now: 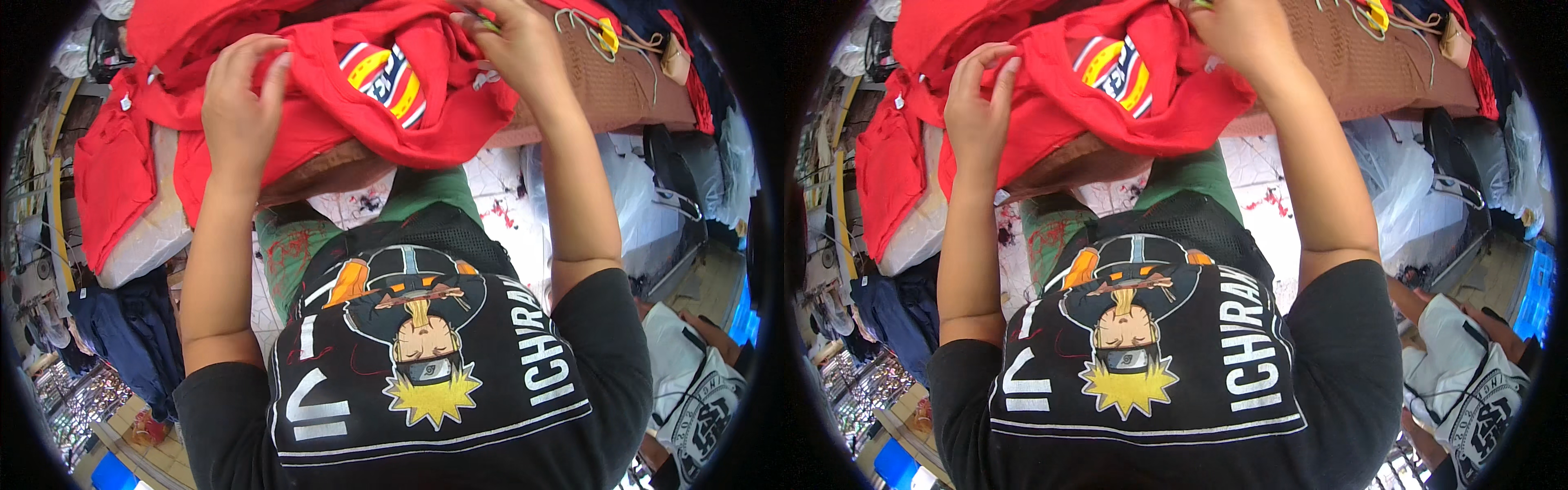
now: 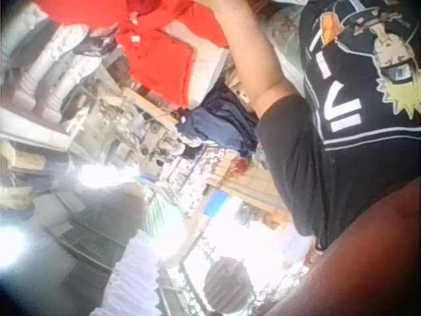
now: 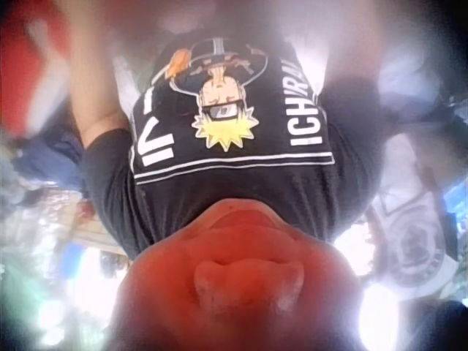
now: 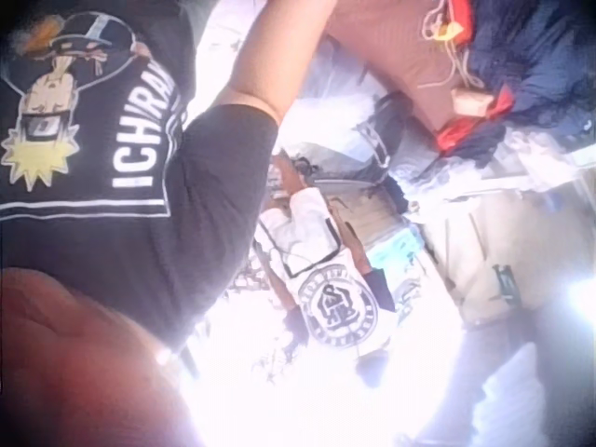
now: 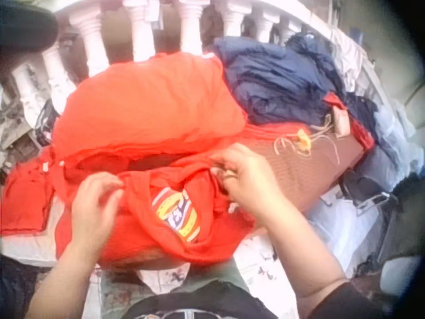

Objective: The person trims excess threads from several red t-shirts using small shears. The person picks up shirts from a stack, cuts loose threads from the neckline and tags, and sets the trimmed shirts into another stack on the table.

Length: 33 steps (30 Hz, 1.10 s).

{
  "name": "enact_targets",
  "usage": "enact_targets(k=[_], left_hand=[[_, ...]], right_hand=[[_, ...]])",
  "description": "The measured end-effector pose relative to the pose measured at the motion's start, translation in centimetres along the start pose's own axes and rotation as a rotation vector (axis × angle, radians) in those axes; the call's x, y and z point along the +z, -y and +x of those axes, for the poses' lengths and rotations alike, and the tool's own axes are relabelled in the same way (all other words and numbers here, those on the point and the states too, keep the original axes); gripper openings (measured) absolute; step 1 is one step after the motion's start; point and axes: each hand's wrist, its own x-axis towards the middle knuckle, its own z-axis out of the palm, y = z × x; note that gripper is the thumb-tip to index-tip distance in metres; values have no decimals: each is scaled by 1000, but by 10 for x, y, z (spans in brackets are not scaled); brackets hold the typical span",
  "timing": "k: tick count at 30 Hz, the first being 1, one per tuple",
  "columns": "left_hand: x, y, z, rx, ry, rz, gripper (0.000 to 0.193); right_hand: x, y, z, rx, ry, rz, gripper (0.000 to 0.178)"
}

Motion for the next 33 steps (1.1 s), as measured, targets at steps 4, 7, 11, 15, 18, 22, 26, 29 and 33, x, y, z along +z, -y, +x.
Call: enact_targets(k=[4,7,11,15,18,22,26,29,33], left_hand=[[19,-75,-28,177,224,-192,19],[52,-80,-52,124,284,-211,22],[66,-75,-62,74,303,-156,19],[39,-68,-59,92,332,-159,13],[-28,-52,-48,-15,690,-197,14],[-95,-22,-62,-378,1244,89,24],[-59,-30,-59,-271,759,-123,22],[-18,-24,-77,-188,469,-24,25],[2,-13,-95,-132,358,-1,31]], right_hand=[[-6,-12,-34,398,205,166,19],[21,-59,-52,203,144,146,24],[30,-65,-53,352,179,265,22],[36,-72,-48,304,213,265,15],[32,-88,-54,284,206,380,14],[21,-84,-45,307,264,320,15],[16,-45,-39,317,181,334,17],[9,-30,-37,299,175,242,18],[7,-24,-43,208,140,195,18]])
